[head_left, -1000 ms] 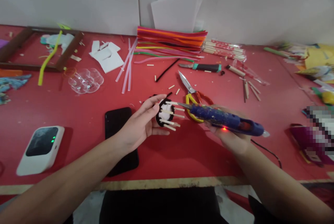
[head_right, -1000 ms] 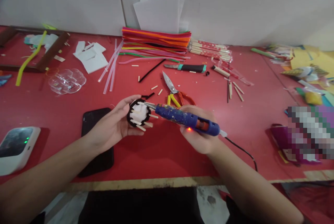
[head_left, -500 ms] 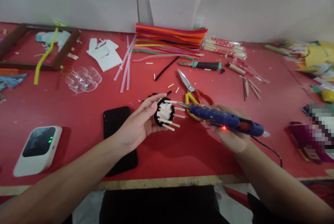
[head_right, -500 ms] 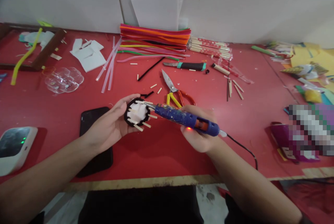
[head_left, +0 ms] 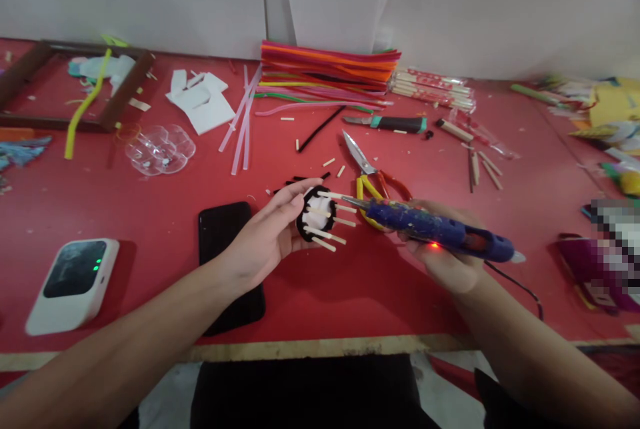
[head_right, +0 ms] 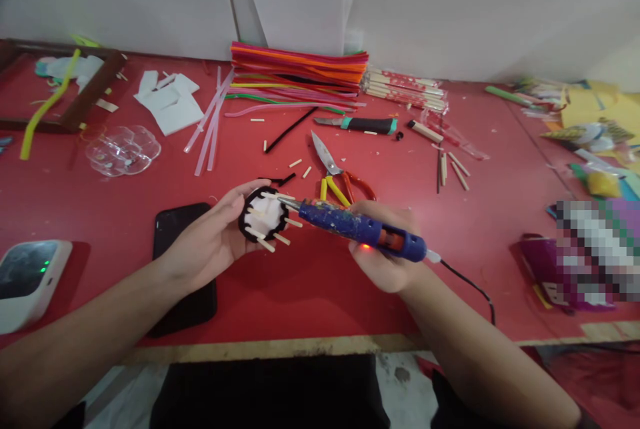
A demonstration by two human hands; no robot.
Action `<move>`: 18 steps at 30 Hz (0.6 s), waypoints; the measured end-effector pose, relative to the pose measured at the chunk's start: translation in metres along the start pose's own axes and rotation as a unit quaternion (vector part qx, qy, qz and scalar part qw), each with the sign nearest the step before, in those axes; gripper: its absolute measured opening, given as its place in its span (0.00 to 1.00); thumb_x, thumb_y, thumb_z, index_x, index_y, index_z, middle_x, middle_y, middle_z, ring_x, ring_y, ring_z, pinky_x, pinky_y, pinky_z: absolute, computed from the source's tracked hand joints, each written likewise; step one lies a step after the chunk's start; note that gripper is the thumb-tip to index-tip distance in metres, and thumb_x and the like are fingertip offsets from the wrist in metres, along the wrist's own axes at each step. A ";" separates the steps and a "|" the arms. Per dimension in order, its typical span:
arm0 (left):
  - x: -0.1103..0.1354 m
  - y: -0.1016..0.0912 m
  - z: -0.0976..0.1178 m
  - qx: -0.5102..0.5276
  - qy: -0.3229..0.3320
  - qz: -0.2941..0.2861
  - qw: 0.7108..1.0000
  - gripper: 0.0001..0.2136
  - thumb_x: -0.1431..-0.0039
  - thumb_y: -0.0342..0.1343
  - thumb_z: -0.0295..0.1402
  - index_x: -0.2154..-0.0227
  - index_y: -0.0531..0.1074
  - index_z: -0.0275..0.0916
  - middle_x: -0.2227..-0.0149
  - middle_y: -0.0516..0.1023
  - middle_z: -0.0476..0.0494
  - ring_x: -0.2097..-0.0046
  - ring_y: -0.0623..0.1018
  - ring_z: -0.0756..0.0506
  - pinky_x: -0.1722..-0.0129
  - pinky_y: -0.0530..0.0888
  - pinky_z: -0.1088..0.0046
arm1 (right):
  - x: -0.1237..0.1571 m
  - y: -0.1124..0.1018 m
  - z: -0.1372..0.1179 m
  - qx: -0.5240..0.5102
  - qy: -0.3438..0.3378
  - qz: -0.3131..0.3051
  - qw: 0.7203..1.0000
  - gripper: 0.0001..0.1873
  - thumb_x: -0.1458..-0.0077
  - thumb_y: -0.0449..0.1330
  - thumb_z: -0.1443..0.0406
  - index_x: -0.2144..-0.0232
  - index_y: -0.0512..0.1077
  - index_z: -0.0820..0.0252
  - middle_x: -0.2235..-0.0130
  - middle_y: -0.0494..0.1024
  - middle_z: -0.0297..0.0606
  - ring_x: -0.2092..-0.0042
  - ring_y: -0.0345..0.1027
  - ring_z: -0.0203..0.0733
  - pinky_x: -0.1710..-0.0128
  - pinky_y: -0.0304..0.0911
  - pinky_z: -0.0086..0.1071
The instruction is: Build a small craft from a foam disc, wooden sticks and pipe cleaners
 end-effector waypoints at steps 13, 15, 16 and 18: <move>0.000 -0.001 0.000 -0.011 0.000 0.018 1.000 0.11 0.34 0.60 0.37 0.50 0.78 0.46 0.54 0.79 0.43 0.59 0.79 0.46 0.63 0.82 0.69 | 0.002 0.000 -0.008 0.073 -0.082 -0.012 0.994 0.05 0.44 0.63 0.58 0.67 0.75 0.49 0.76 0.74 0.34 0.77 0.65 0.41 0.77 0.60 0.37; 0.000 -0.001 0.000 -0.009 0.001 0.018 1.000 0.11 0.34 0.60 0.37 0.50 0.79 0.46 0.54 0.79 0.43 0.59 0.79 0.46 0.63 0.82 0.69 | 0.002 0.000 -0.009 0.069 -0.083 -0.012 0.994 0.04 0.45 0.65 0.58 0.67 0.76 0.49 0.76 0.74 0.33 0.77 0.65 0.41 0.77 0.59 0.37; 0.000 -0.001 0.000 -0.008 0.002 0.018 1.000 0.11 0.34 0.60 0.37 0.50 0.79 0.47 0.54 0.79 0.44 0.59 0.80 0.46 0.63 0.82 0.70 | 0.002 0.000 -0.008 0.063 -0.079 -0.013 0.995 0.04 0.45 0.66 0.58 0.68 0.76 0.49 0.76 0.74 0.33 0.77 0.65 0.41 0.77 0.59 0.36; 0.000 -0.001 -0.001 -0.005 0.001 0.021 1.000 0.11 0.34 0.60 0.36 0.50 0.79 0.46 0.54 0.79 0.44 0.59 0.80 0.46 0.63 0.82 0.70 | 0.001 -0.001 -0.004 0.017 -0.047 -0.013 0.999 0.05 0.49 0.69 0.61 0.69 0.76 0.50 0.76 0.74 0.33 0.77 0.65 0.40 0.77 0.58 0.36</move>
Point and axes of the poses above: each hand's wrist, its own x-axis away from the middle knuckle, its own y-axis out of the palm, z = x × y, the point moved 6 cm from there along -x, towards the middle knuckle
